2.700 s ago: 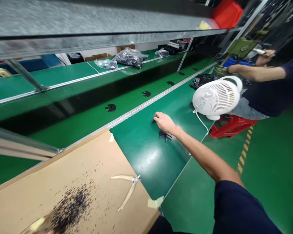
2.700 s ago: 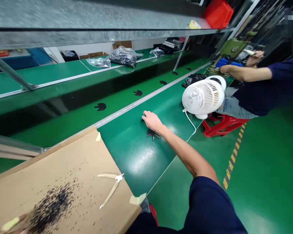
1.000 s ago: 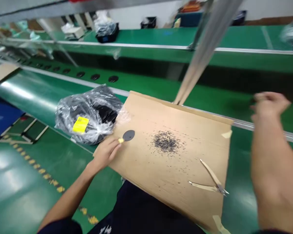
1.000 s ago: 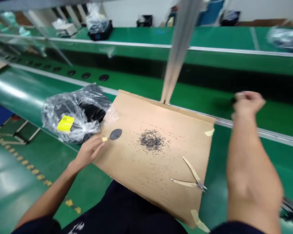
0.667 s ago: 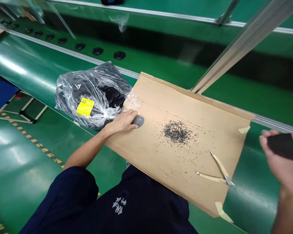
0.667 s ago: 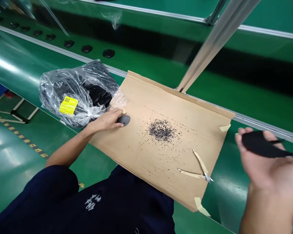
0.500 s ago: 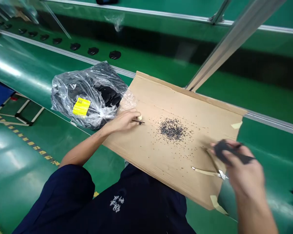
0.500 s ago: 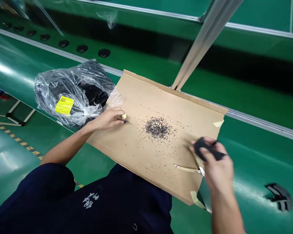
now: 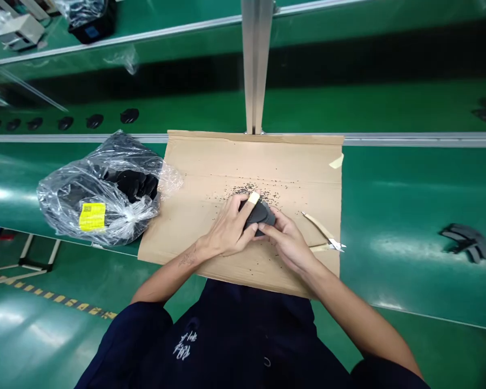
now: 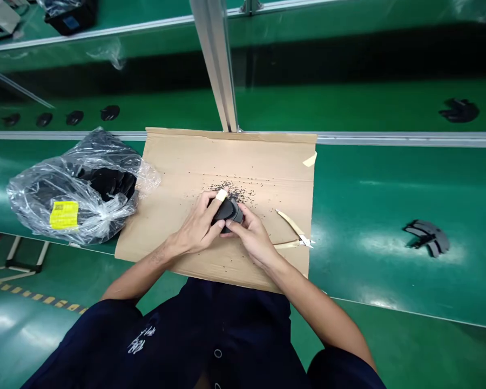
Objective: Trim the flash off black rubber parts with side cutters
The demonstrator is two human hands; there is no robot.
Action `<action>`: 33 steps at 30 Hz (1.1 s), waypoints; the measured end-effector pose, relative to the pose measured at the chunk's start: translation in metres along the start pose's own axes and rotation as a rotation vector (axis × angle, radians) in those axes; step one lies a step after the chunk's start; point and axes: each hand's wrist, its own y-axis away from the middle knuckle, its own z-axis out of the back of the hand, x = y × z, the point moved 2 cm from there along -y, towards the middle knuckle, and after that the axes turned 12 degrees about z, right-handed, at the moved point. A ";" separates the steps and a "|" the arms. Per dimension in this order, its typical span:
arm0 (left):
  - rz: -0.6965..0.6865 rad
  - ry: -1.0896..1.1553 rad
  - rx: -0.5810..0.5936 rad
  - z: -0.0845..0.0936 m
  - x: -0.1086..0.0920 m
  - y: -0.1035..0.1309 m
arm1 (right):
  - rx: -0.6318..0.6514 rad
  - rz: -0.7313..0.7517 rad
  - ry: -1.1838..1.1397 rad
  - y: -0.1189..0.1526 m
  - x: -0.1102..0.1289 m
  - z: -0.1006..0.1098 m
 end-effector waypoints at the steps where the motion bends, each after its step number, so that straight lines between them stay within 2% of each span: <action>1: 0.005 0.037 0.003 -0.001 -0.001 0.001 | -0.002 0.012 -0.007 0.001 0.000 0.002; 4: 0.030 0.107 -0.034 -0.001 -0.003 0.000 | -0.021 0.033 -0.020 0.003 -0.001 0.007; 7: 0.057 0.079 -0.102 0.003 -0.004 -0.004 | -0.039 0.025 -0.016 0.003 -0.005 0.010; 14: 0.019 0.151 -0.292 0.017 -0.009 -0.004 | -0.028 0.043 0.045 0.004 -0.010 0.017; 20: 0.074 0.142 -0.300 0.012 -0.010 -0.001 | 0.024 0.069 0.078 0.006 -0.003 0.015; 24: 0.068 0.110 -0.292 0.013 -0.008 0.002 | 0.039 0.034 0.042 0.007 -0.001 0.014; 29: 0.024 0.099 -0.326 0.013 -0.007 0.005 | 0.054 0.055 0.063 0.006 0.000 0.011; 33: -0.066 0.076 -0.365 0.009 -0.010 0.007 | 0.053 0.166 0.189 0.005 0.000 0.010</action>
